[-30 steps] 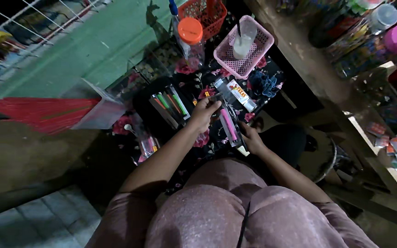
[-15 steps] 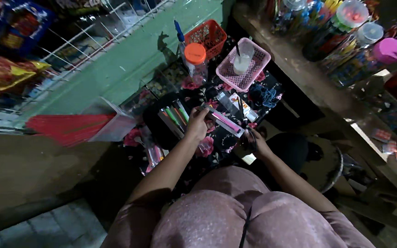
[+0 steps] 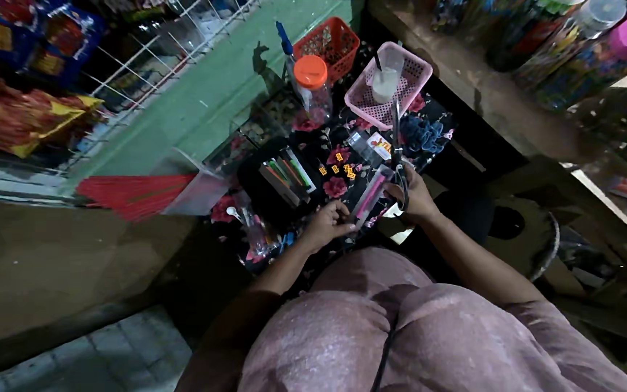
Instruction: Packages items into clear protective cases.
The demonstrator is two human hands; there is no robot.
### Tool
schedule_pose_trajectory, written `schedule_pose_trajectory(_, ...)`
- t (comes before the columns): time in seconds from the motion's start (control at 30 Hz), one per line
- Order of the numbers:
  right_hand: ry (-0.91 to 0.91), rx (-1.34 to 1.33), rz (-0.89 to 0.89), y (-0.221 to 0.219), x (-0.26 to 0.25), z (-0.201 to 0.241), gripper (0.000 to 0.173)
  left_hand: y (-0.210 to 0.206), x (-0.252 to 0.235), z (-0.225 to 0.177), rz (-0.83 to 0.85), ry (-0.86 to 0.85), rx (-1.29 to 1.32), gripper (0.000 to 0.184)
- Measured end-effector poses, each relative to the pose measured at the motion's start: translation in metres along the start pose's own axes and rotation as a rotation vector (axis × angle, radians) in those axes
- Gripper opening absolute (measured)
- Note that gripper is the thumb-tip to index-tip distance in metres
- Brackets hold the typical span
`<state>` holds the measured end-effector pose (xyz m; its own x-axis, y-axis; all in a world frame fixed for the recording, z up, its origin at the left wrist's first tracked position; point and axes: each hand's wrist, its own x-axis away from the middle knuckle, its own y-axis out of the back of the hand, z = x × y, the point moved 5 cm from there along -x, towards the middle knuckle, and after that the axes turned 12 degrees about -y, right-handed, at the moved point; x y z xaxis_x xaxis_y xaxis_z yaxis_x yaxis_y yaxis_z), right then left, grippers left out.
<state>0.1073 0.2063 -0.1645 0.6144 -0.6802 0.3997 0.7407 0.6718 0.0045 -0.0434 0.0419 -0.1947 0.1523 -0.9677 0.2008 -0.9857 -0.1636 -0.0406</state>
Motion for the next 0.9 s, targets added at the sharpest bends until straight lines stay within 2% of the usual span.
schedule_pose_trajectory(0.1, 0.062, 0.025, 0.071, -0.015, 0.003, 0.016, 0.061, -0.016, 0.000, -0.016, 0.096, 0.026, -0.028, 0.057)
schedule_pose_trajectory(0.23, 0.100, 0.034, 0.067, -0.018, 0.013, 0.021, 0.055, -0.011, -0.008, -0.036, -0.062, -0.074, 0.029, 0.039)
schedule_pose_trajectory(0.3, 0.073, 0.097, 0.073, -0.014, 0.024, 0.016, 0.053, 0.000, -0.013, -0.044, -0.154, -0.126, 0.071, 0.036)
schedule_pose_trajectory(0.47, -0.056, 0.281, 0.180, -0.011, 0.062, -0.014, 0.067, 0.016, -0.027, -0.070, -0.333, -0.210, 0.267, 0.037)
schedule_pose_trajectory(0.57, -0.048, 0.318, 0.243, -0.016, 0.078, -0.021, 0.074, 0.017, -0.029, -0.081, -0.354, -0.257, 0.295, 0.032)
schedule_pose_trajectory(0.77, -0.052, 0.347, 0.270, -0.023, 0.084, -0.018, 0.074, 0.009, -0.031, -0.086, -0.334, -0.298, 0.329, 0.038)
schedule_pose_trajectory(0.9, -0.017, 0.352, 0.256, -0.025, 0.081, -0.015, 0.072, 0.006, -0.029, -0.089, -0.325, -0.320, 0.289, 0.035)
